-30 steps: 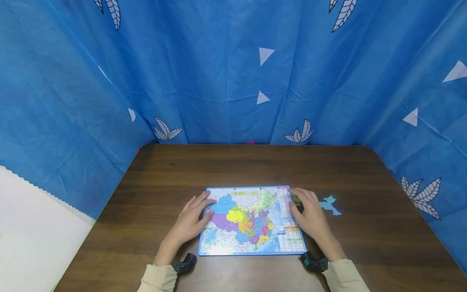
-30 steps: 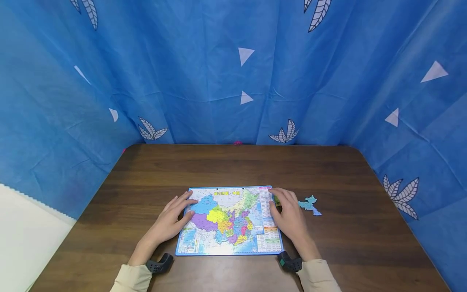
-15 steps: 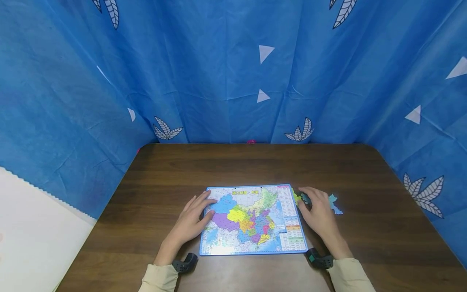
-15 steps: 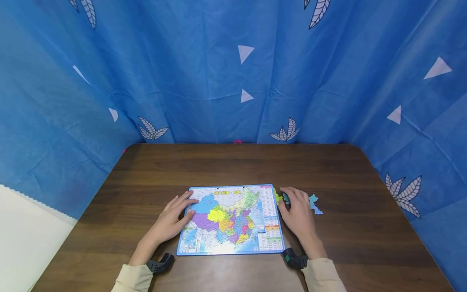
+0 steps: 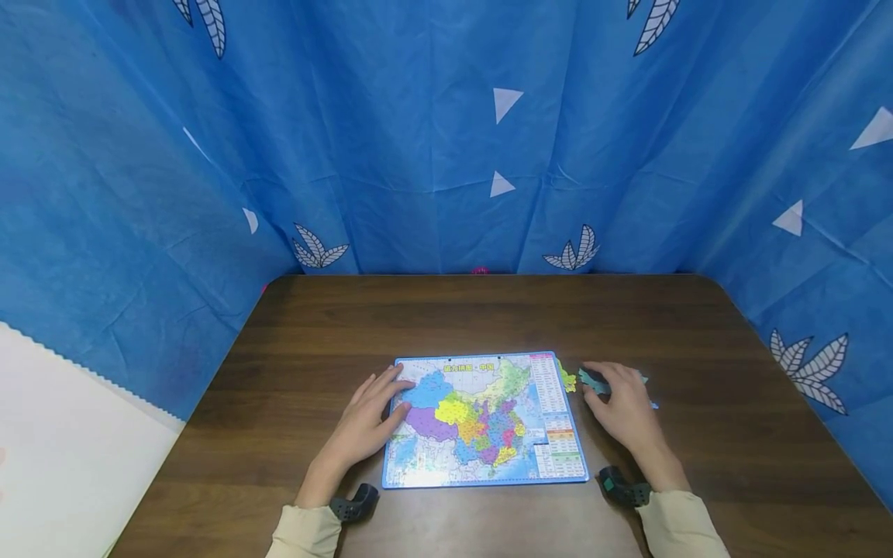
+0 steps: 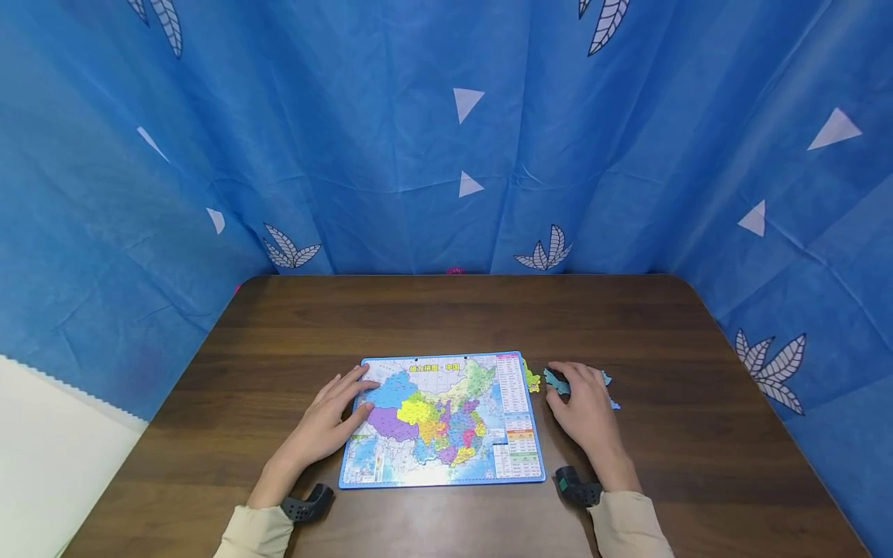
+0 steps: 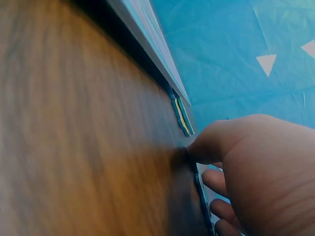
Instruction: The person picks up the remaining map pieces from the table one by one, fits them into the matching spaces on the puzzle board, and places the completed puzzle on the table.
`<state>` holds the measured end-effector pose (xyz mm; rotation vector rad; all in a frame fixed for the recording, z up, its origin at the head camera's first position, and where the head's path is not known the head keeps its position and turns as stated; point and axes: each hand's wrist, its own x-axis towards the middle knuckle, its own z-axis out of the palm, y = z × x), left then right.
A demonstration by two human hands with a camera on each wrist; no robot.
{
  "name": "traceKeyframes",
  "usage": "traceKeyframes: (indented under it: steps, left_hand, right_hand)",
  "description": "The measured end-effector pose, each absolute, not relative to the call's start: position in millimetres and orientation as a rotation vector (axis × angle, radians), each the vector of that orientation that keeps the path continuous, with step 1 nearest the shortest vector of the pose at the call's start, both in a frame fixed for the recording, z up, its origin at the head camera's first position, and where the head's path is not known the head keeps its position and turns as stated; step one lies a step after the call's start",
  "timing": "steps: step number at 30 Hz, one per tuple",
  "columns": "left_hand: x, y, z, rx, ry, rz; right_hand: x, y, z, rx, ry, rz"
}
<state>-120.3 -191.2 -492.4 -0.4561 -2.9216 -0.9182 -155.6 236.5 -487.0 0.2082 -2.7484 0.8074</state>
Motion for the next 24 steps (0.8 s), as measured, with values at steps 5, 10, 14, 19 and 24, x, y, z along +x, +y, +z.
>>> traceKeyframes:
  steps: [5,10,14,19,24]
  left_hand:
    - [-119.0,-191.1,-493.0,-0.457,-2.906,-0.918]
    - [-119.1,-191.6,-493.8,-0.448,-2.927,-0.925]
    - [-119.6,-191.3,-493.3,-0.445,-2.929,-0.918]
    - [-119.9,-191.1,-492.9,-0.444,-2.929,-0.914]
    - [-119.5,-191.2,-492.5,-0.447,-2.926,-0.924]
  right_hand:
    - [-154.1,240.5,-484.5,0.209,-2.765,0.8]
    - [-153.0,247.7,-482.7,0.201,-2.789,0.784]
    - [-153.3,249.8,-481.0,0.186,-2.816,0.792]
    - [-152.5,249.3,-478.9,0.175,-2.82,0.808]
    - [-151.6,249.1,-477.1,0.183,-2.809,0.822]
